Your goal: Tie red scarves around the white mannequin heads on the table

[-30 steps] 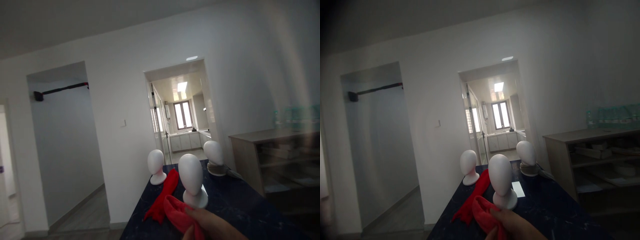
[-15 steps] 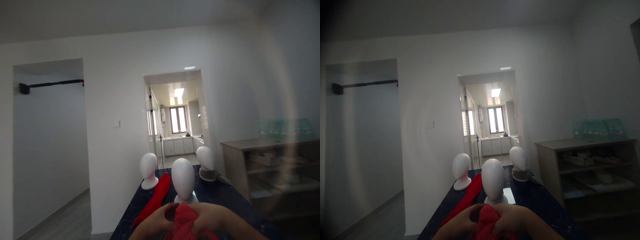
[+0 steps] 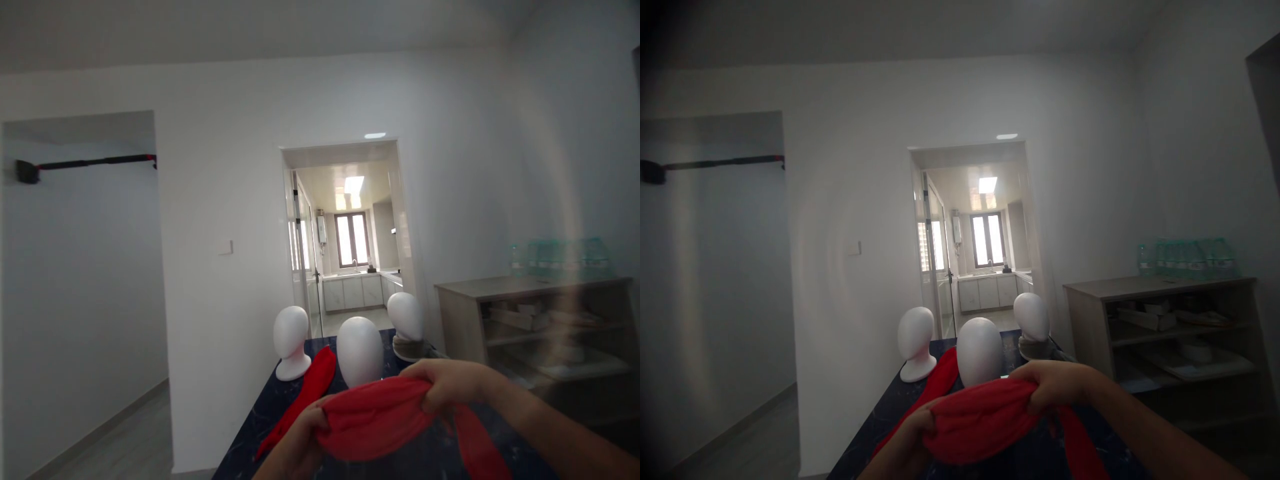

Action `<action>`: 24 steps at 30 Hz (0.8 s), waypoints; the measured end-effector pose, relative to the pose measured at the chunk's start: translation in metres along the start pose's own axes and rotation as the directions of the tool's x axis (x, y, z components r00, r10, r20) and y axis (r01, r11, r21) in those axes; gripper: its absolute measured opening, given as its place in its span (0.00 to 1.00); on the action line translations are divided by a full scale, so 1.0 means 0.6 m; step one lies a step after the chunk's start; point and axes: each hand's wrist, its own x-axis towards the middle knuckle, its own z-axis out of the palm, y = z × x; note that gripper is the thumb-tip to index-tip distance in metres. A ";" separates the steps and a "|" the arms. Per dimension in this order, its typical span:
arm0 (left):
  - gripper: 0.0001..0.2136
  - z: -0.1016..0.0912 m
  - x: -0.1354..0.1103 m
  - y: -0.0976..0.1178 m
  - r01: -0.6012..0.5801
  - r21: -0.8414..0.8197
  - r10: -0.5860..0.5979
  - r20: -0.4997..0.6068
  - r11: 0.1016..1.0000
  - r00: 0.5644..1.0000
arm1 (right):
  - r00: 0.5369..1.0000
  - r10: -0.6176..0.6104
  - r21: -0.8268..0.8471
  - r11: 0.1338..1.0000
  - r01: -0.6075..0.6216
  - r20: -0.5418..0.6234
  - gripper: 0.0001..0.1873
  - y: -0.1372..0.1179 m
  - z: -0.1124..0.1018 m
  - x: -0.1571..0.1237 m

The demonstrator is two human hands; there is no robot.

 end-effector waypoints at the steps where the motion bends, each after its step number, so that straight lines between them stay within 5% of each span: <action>1: 0.25 0.000 0.003 0.015 -0.020 -0.023 0.020 0.000 1.000 1.000 | 1.000 0.004 -0.003 1.000 -0.004 -0.005 0.28 0.003 -0.010 -0.002; 8: 0.06 0.007 0.076 0.123 -0.222 -0.190 0.209 -0.084 0.956 0.974 | 0.998 0.017 0.067 0.998 -0.014 -0.052 0.17 0.060 -0.097 0.006; 12: 0.06 0.009 0.137 0.187 -0.245 -0.248 0.238 -0.059 0.937 0.970 | 0.977 -0.110 0.309 0.937 0.163 -0.182 0.13 0.072 -0.159 0.017; 18: 0.08 -0.005 0.231 0.265 -0.392 -0.238 0.371 -0.128 0.889 0.920 | 0.853 -0.084 0.472 0.803 0.364 -0.515 0.10 0.037 -0.228 0.089; 24: 0.10 -0.051 0.312 0.266 -0.490 -0.192 0.444 -0.238 0.850 0.864 | 0.660 0.092 0.459 0.789 0.408 -0.745 0.14 0.056 -0.237 0.206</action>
